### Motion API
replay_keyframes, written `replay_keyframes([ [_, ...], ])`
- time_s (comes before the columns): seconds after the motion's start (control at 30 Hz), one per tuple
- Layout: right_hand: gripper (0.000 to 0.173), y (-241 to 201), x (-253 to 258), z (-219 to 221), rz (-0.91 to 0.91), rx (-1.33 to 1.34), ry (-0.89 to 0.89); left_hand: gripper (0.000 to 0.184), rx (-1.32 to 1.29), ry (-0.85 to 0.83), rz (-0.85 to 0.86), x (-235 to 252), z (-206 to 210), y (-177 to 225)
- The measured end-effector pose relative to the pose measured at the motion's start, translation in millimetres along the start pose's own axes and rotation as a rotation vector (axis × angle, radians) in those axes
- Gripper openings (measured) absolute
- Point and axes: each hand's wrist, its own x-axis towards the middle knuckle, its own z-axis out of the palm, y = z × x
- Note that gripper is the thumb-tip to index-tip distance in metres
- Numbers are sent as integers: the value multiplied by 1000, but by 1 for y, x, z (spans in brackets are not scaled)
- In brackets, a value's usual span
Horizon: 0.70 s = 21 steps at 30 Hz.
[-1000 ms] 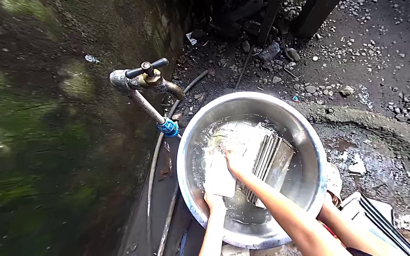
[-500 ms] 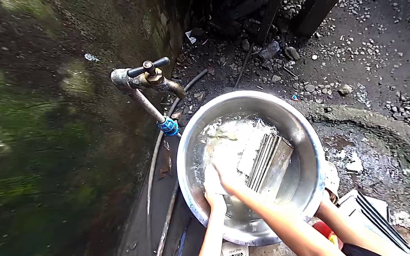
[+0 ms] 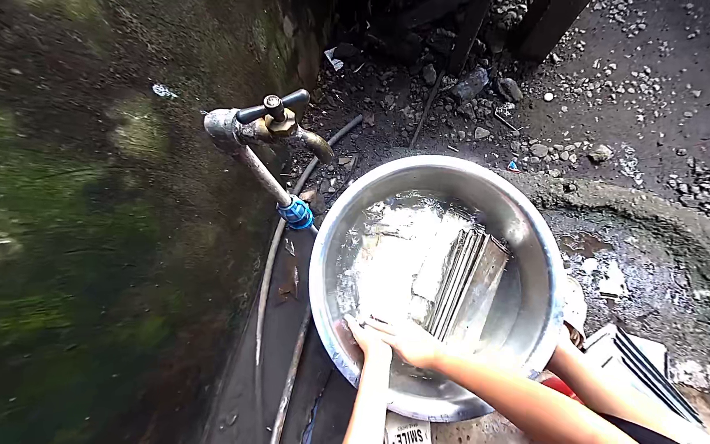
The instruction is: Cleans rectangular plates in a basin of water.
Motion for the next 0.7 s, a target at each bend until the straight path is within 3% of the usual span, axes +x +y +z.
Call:
replay_keyframes([
  [0.07,55,5,-12,6,-38,-65,29,63,-7,0,-24,1,1,-4],
  [0.13,55,9,3,10,16,-121,210,63,-17,-40,6,9,2,-7],
  [0.2,53,5,33,-2,221,-104,319,66,-18,-114,11,10,0,-8],
  [0.27,54,2,59,-19,414,-76,281,66,-44,-110,-10,9,1,-7],
  [0.3,55,-1,65,-19,425,-54,274,66,-48,-96,-15,10,0,-5],
  [0.43,58,-2,18,8,48,14,110,66,6,-40,14,4,-3,-2],
  [0.5,56,6,6,9,-41,-20,74,65,7,-50,-18,6,-4,-7],
  [0.53,53,12,13,5,-32,-46,140,64,13,-55,-26,9,-3,-9],
  [0.7,54,12,88,-34,565,62,465,63,-8,-95,12,4,0,-3],
])
